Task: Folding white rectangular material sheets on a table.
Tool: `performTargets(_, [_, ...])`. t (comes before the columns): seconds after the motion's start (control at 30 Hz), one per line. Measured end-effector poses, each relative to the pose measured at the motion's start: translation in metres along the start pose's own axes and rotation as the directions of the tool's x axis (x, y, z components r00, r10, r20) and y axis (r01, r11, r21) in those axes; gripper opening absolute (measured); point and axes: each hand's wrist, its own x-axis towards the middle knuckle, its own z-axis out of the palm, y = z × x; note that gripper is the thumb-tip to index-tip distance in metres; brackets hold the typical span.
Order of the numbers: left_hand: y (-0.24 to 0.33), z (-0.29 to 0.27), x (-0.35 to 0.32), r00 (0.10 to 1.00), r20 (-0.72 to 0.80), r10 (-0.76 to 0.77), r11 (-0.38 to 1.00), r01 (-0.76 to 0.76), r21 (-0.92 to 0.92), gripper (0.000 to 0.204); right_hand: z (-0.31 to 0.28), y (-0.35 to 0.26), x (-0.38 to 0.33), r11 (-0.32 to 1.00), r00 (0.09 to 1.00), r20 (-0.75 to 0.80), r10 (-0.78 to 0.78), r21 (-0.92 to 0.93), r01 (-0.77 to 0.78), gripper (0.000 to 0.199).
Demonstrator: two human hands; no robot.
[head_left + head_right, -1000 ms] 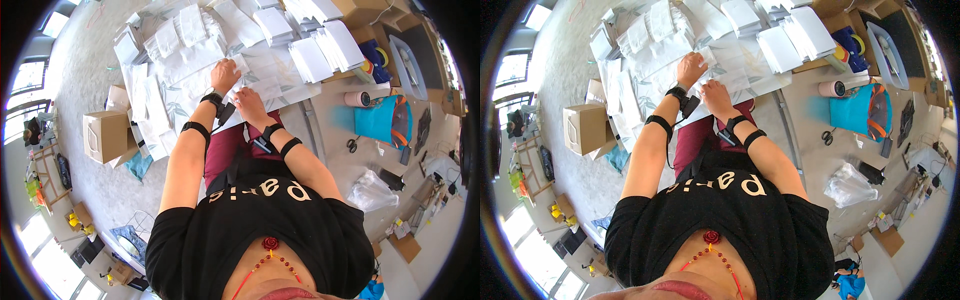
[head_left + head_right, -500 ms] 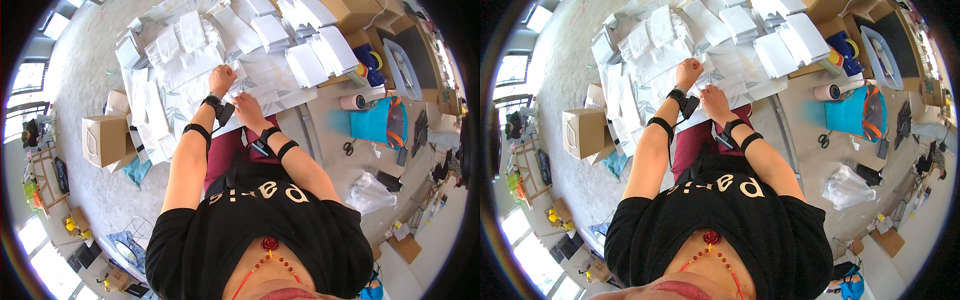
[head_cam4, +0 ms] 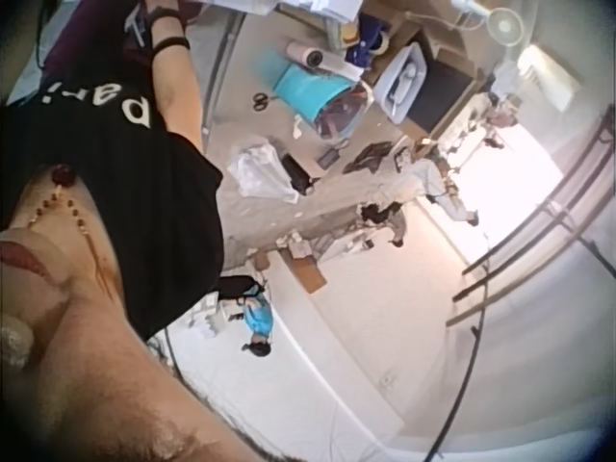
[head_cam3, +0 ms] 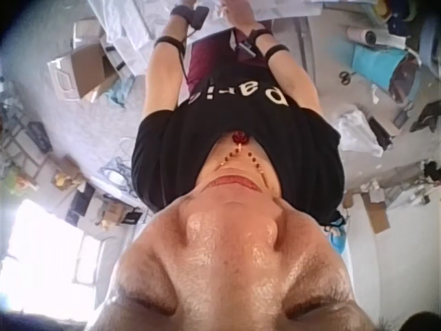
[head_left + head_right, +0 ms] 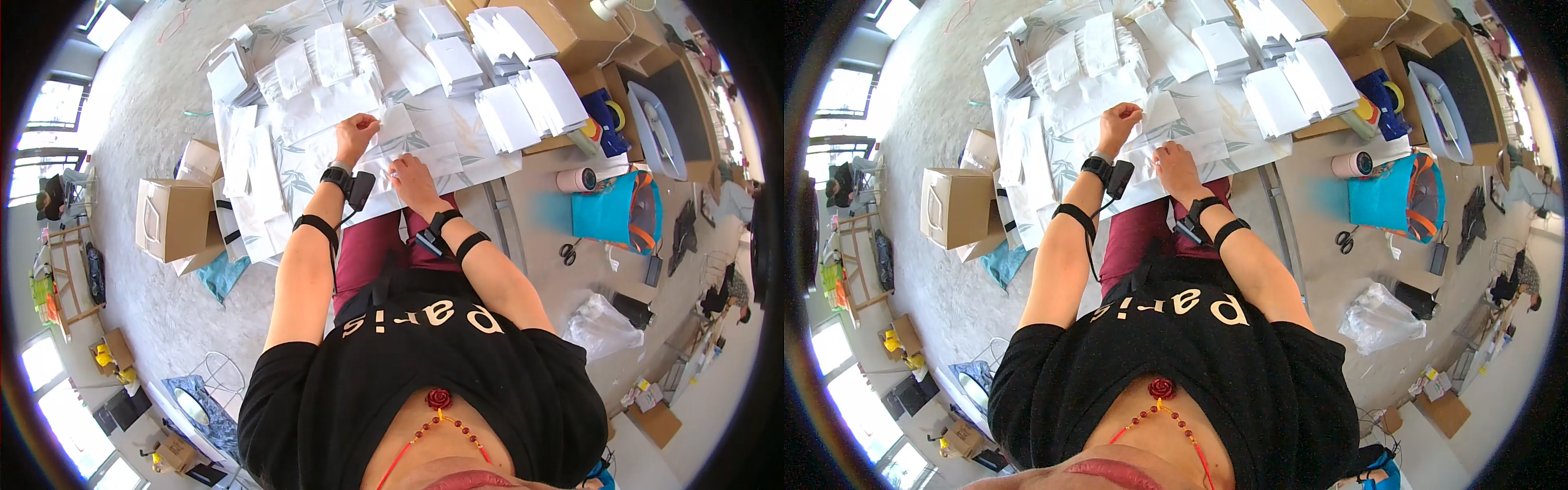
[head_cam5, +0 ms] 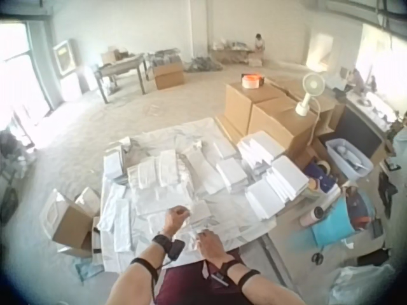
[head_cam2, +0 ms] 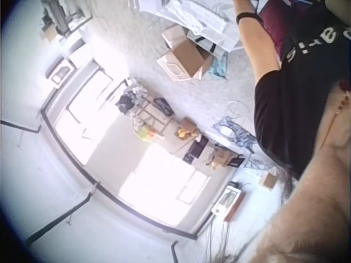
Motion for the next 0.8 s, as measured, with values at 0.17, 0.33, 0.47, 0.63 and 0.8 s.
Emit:
performTargets(0.17, [-0.001,0.016,0.000,0.997,-0.045,0.062,0.996,-0.059,0.063,0.020,0.001,-0.003,0.004,1.000,1.000,0.012,-0.018,0.003,0.018,0.017])
performTargets(0.33, [0.005,0.019,-0.003,0.998,-0.068,0.010,1.000,-0.009,0.004,0.020,0.000,0.002,0.000,1.000,1.000,0.018,0.018,-0.002,-0.018,0.017])
performTargets(0.47, [-0.004,-0.026,-0.007,0.990,-0.117,-0.081,0.874,0.013,-0.486,0.022,0.000,-0.005,0.004,1.000,0.999,0.051,0.000,0.008,-0.001,0.017])
performTargets(0.63, [0.019,-0.105,-0.051,0.938,-0.343,-0.044,0.681,-0.223,-0.697,0.012,0.005,0.010,-0.001,1.000,1.000,0.022,0.003,-0.005,-0.003,0.018])
performTargets(0.8, [0.077,-0.184,-0.108,0.887,-0.447,0.114,0.846,-0.323,-0.424,0.012,0.004,0.003,0.002,0.999,1.000,0.007,0.007,0.033,-0.007,0.019])
